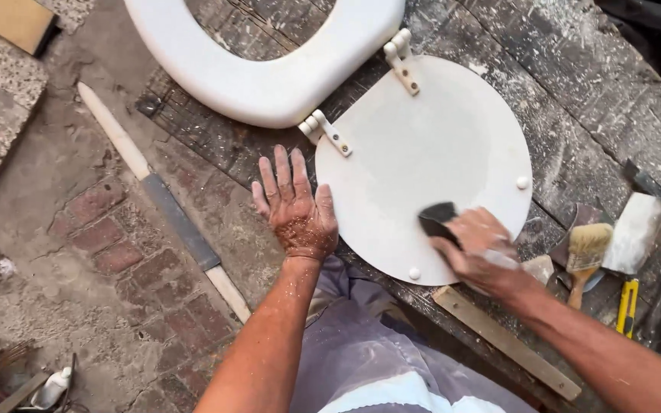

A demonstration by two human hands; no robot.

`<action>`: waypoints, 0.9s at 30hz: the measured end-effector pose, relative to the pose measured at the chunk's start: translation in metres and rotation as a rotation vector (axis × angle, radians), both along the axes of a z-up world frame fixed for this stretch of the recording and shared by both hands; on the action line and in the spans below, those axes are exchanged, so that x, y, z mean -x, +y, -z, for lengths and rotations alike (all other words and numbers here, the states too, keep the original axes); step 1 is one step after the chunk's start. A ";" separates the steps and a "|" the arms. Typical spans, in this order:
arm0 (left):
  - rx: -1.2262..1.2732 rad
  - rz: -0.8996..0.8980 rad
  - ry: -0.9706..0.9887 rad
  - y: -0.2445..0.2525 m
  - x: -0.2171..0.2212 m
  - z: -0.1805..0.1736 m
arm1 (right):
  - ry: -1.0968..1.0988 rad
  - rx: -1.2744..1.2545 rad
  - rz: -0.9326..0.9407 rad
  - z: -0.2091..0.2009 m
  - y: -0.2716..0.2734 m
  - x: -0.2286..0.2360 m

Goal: Sanding the surface of a toilet seat lid using a sanding block on a workbench

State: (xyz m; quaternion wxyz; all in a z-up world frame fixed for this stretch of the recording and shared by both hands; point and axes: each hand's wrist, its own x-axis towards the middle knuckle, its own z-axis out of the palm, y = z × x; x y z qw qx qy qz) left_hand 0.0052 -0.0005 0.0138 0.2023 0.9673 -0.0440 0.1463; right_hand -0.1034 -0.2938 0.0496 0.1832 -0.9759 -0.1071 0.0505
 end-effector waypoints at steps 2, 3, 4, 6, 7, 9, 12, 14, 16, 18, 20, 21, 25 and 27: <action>0.013 0.013 0.005 0.000 0.000 0.002 | -0.101 -0.086 0.001 0.000 0.052 -0.030; 0.023 0.020 0.010 0.000 0.002 0.002 | -0.203 -0.175 -0.004 0.000 0.078 -0.044; 0.021 0.024 0.012 0.000 0.003 0.002 | -0.201 -0.176 0.000 0.002 0.093 -0.054; -0.068 0.012 0.015 0.001 0.001 0.000 | -0.305 -0.118 0.093 0.006 0.124 -0.079; -0.064 0.017 0.014 0.001 0.001 0.002 | -0.306 -0.113 0.098 0.006 0.113 -0.070; -0.027 0.014 0.000 0.002 -0.001 0.008 | -0.287 -0.101 0.048 0.008 0.091 -0.056; -0.014 0.005 -0.002 0.002 0.001 0.008 | -0.036 -0.094 0.042 -0.004 0.015 -0.007; -0.004 -0.010 -0.004 0.002 0.001 0.003 | 0.050 -0.025 0.055 -0.005 0.004 0.003; 0.014 0.003 -0.001 0.001 0.002 0.001 | 0.139 0.053 0.096 -0.008 0.026 -0.009; 0.007 0.003 0.010 0.000 0.001 0.002 | -0.144 -0.187 0.022 -0.009 0.080 -0.048; 0.001 0.003 0.014 -0.002 0.005 0.005 | -0.234 -0.133 0.055 -0.002 0.110 -0.065; -0.008 -0.001 0.002 -0.002 0.000 0.005 | -0.339 -0.082 0.083 0.002 0.127 -0.080; -0.033 0.006 0.001 0.000 -0.001 0.011 | -0.230 -0.149 -0.001 -0.021 0.062 -0.049; -0.013 0.000 0.006 0.001 0.001 0.007 | 0.099 -0.019 0.152 -0.032 0.019 -0.017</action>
